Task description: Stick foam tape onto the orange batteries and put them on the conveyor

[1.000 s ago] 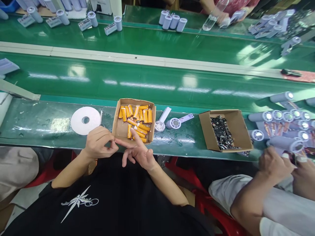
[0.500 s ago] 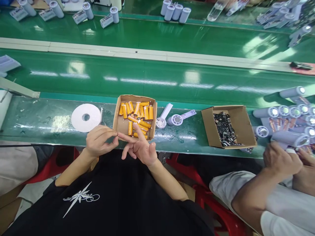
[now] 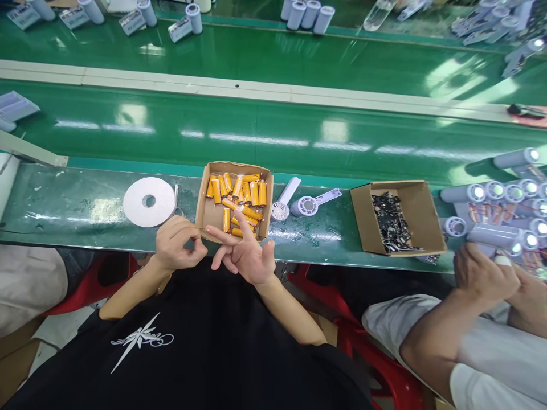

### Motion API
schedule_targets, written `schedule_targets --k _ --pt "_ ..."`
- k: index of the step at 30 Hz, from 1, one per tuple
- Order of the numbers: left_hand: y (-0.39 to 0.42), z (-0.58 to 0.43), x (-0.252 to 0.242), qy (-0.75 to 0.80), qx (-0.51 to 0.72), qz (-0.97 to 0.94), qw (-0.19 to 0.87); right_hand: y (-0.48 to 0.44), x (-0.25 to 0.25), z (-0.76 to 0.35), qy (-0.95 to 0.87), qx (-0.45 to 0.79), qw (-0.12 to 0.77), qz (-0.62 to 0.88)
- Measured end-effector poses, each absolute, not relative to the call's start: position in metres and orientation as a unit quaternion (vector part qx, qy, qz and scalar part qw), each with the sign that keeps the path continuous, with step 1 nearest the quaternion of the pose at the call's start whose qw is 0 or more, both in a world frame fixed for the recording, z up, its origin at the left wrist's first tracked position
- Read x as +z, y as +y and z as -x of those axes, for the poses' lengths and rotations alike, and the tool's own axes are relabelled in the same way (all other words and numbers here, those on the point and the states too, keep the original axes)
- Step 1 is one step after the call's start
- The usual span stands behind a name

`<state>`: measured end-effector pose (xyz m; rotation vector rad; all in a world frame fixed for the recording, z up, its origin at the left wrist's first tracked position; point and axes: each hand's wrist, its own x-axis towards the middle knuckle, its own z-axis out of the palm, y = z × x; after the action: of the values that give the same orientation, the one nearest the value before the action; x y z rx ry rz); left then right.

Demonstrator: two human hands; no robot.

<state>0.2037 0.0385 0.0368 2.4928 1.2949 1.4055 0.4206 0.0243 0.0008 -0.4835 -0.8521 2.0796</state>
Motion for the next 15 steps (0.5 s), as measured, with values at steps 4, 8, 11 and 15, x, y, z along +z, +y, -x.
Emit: schedule_targets --k 4,8,11,15 --pt "0.0366 -0.2011 0.0385 0.416 0.459 -0.781 0.083 0.0243 0.0009 -0.4199 -0.332 0.827 0.396 0.220" --pt "0.0377 -0.2001 0.0380 0.415 0.448 -0.788 0.074 0.0237 -0.0022 -0.4179 -0.354 0.817 0.413 0.191" --pt "0.0379 -0.2019 0.0363 0.413 0.461 -0.784 0.035 0.0228 -0.0034 -0.4160 -0.384 0.794 0.443 0.157" --pt "0.0362 -0.2040 0.0343 0.415 0.465 -0.781 -0.023 0.0209 -0.0051 -0.4136 -0.427 0.768 0.454 0.147"
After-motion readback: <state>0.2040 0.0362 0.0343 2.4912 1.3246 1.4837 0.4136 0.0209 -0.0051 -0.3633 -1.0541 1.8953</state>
